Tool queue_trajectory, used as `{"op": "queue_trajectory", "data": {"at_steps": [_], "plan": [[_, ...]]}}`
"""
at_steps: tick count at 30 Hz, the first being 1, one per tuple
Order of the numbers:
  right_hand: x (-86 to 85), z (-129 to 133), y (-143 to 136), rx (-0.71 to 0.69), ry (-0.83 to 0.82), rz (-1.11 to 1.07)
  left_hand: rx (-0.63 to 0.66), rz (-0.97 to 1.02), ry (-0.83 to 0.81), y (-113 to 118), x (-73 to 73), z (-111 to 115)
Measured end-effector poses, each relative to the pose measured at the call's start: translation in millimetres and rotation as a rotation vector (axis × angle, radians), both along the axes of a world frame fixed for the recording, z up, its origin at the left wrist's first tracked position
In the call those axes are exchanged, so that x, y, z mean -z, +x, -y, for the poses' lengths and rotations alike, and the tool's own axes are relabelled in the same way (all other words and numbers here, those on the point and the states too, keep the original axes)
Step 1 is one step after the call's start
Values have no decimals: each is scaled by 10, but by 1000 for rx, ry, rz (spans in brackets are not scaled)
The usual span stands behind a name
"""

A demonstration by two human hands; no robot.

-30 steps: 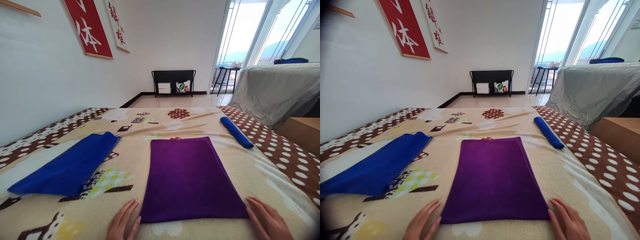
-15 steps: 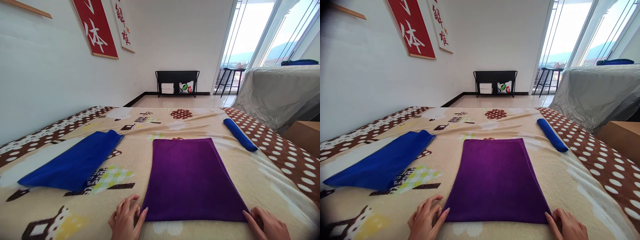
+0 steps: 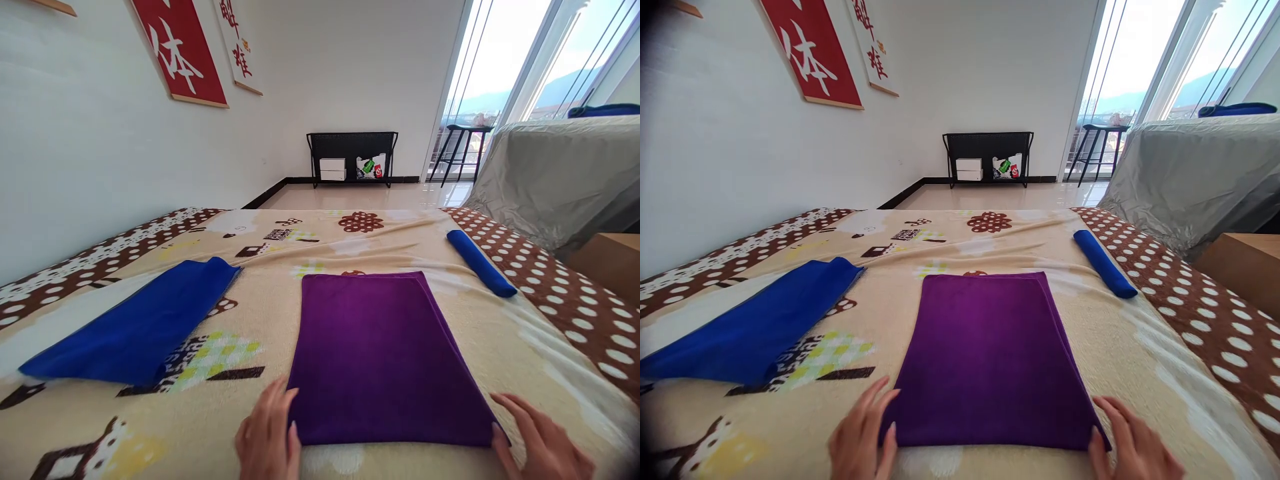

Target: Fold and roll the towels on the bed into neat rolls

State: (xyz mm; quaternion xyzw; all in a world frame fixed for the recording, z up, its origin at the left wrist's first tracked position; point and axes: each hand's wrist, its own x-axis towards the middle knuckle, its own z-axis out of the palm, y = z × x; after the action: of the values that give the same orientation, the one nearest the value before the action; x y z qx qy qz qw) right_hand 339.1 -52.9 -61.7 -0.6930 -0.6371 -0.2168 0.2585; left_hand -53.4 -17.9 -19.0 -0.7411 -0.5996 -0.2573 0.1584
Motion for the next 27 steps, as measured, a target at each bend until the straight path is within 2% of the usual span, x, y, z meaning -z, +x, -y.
{"op": "queue_trajectory", "data": {"at_steps": [3, 5, 7, 10, 13, 17, 20, 23, 25, 27], "plan": [[-230, -269, -749, -260, 40, 21, 264, -76, -21, 544, -72, -164], [-280, -444, -1172, -360, -7, 4, 312, -129, -50, 859, -50, -265], [-245, -567, -1417, -423, -74, -14, 315, -172, -50, 1041, 26, -328], [-124, -631, -1483, -499, -156, -7, 312, -205, -33, 1088, 147, -355], [-61, -614, -1414, -494, -148, 48, 296, -226, -31, 1037, 171, -358], [-95, -556, -1213, -404, -98, 160, 281, -258, -19, 871, 113, -349], [-82, -432, -830, -328, -110, 210, 207, -311, -42, 533, 114, -275], [11, -218, -328, -339, -151, 235, 138, -344, -82, 81, 148, -153], [91, -57, -34, -360, -162, 232, 185, -353, -85, -191, 153, -79], [160, 86, 188, -385, -162, 204, 287, -342, -81, -400, 131, -26]]}}
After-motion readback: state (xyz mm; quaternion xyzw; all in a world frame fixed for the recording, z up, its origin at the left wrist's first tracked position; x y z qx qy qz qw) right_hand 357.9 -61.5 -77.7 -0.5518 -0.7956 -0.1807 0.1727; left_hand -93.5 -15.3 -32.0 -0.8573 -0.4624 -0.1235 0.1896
